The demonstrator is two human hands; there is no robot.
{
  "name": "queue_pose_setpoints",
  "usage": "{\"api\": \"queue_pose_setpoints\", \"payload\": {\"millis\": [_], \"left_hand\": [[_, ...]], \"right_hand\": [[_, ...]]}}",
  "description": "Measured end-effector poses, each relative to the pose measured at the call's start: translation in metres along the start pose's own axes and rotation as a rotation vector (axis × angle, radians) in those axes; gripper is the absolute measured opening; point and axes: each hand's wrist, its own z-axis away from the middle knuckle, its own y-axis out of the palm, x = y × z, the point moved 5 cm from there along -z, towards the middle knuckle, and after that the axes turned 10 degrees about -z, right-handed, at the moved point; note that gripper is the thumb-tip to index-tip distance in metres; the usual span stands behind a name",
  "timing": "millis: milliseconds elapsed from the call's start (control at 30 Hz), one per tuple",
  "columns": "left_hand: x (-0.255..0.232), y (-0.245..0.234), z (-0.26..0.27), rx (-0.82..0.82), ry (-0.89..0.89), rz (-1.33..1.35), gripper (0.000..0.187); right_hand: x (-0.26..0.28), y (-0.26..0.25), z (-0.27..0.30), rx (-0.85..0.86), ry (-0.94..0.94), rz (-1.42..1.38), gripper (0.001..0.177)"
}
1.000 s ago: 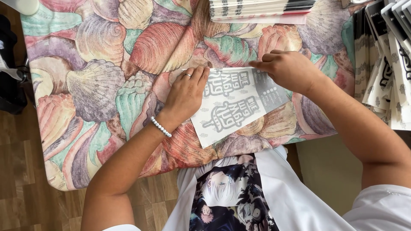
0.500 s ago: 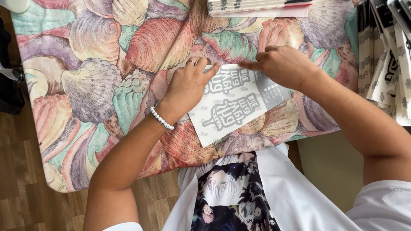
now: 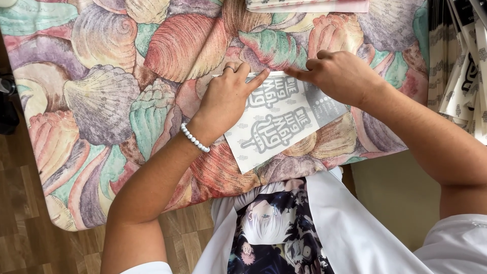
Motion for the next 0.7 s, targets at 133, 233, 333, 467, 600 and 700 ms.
{"api": "queue_pose_setpoints", "payload": {"millis": [133,233,333,467,600,700], "left_hand": [[-0.001,0.002,-0.001,0.016,-0.002,0.012,0.062],[-0.002,0.004,-0.003,0.028,0.003,-0.002,0.061],[-0.003,0.007,-0.005,0.055,0.005,0.008,0.06],[-0.003,0.011,-0.006,0.052,0.0,0.059,0.06],[-0.003,0.008,-0.006,0.025,-0.009,0.044,0.061],[-0.002,0.005,-0.005,0.05,0.001,0.004,0.062]], "right_hand": [[0.002,-0.002,-0.001,0.026,0.004,0.002,0.076],[0.002,-0.001,-0.001,0.021,0.005,0.033,0.075],[0.0,0.004,0.0,0.01,0.001,0.029,0.071],[-0.009,0.022,0.006,-0.143,-0.037,-0.051,0.053],[-0.015,0.027,0.011,-0.184,-0.026,-0.152,0.033],[-0.026,0.028,0.025,-0.153,0.064,-0.339,0.019]]}}
